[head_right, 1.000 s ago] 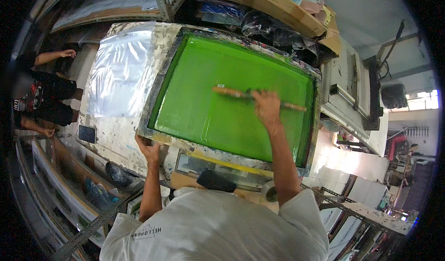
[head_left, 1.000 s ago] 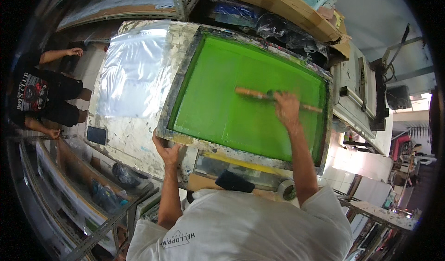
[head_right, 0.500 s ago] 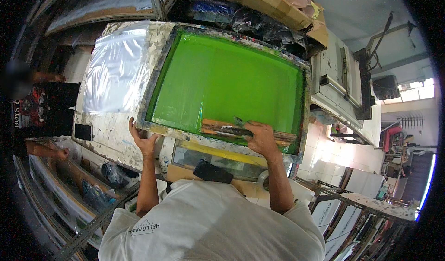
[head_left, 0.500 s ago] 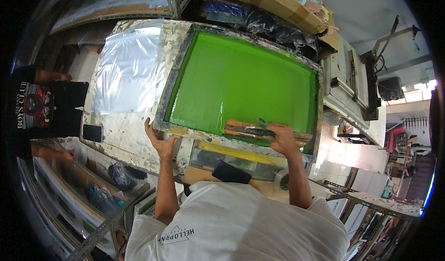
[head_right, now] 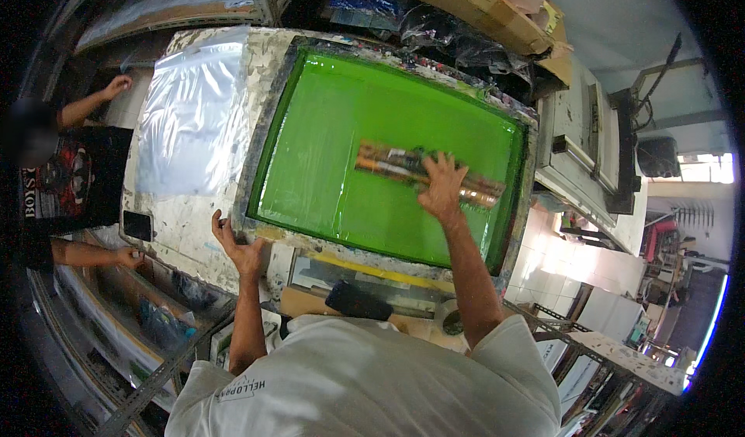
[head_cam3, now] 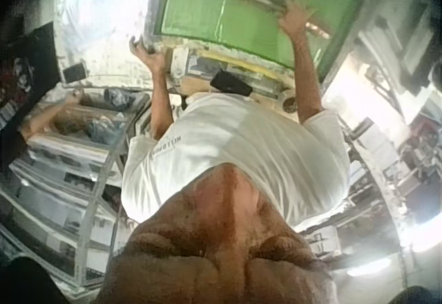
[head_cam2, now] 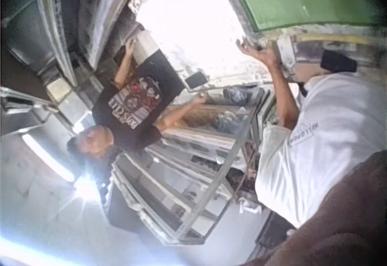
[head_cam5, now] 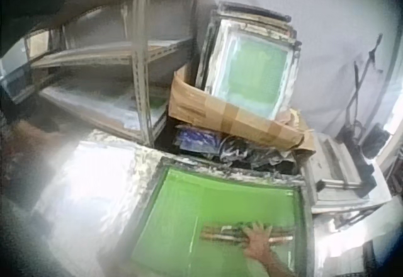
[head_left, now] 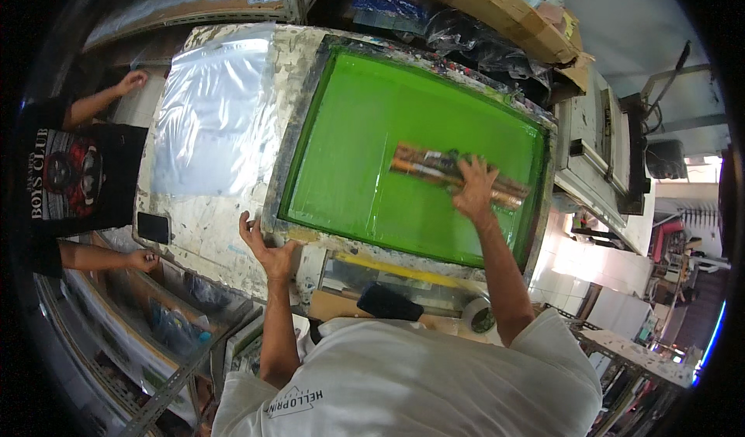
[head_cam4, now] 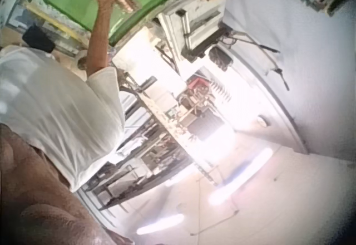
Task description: The person performs screen printing by lowering a screen frame onto plastic bags, applying green ink with a squeegee tool, and lifting the frame while another person assists in replacing the printed bags with new ones.
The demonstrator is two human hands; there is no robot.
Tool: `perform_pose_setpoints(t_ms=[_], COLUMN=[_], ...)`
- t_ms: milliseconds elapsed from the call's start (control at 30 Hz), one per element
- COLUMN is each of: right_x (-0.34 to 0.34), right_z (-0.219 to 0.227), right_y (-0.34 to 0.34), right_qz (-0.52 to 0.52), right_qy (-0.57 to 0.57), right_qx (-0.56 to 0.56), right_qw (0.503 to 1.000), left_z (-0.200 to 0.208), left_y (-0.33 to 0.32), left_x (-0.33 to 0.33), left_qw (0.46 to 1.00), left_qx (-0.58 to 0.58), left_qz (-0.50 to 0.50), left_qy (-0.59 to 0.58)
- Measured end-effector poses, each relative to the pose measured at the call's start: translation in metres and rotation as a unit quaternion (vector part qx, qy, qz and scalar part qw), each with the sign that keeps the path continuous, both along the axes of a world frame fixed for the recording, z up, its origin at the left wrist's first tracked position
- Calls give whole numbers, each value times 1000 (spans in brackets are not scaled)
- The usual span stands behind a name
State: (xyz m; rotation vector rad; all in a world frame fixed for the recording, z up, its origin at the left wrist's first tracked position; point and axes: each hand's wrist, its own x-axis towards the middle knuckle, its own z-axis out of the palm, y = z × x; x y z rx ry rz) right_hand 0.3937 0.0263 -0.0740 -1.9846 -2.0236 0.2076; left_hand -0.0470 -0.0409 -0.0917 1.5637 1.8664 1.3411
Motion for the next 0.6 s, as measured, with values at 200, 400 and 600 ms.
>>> perform_pose_setpoints(t_ms=[200, 400, 600], right_x=[46, 75, 43], right_z=[-6, -16, 49], right_y=[115, 183, 186], right_qz=[17, 22, 0], right_qy=[-33, -45, -183], right_qx=[70, 89, -9], right_qw=[997, 995, 983], left_z=[-2, -2, -4], left_y=[0, -1, -6], left_x=[1, 1, 10], left_qw=[1000, 995, 970], left_qx=[16, 18, -12], left_qz=[5, -21, -9], left_qy=[-2, -100, -242])
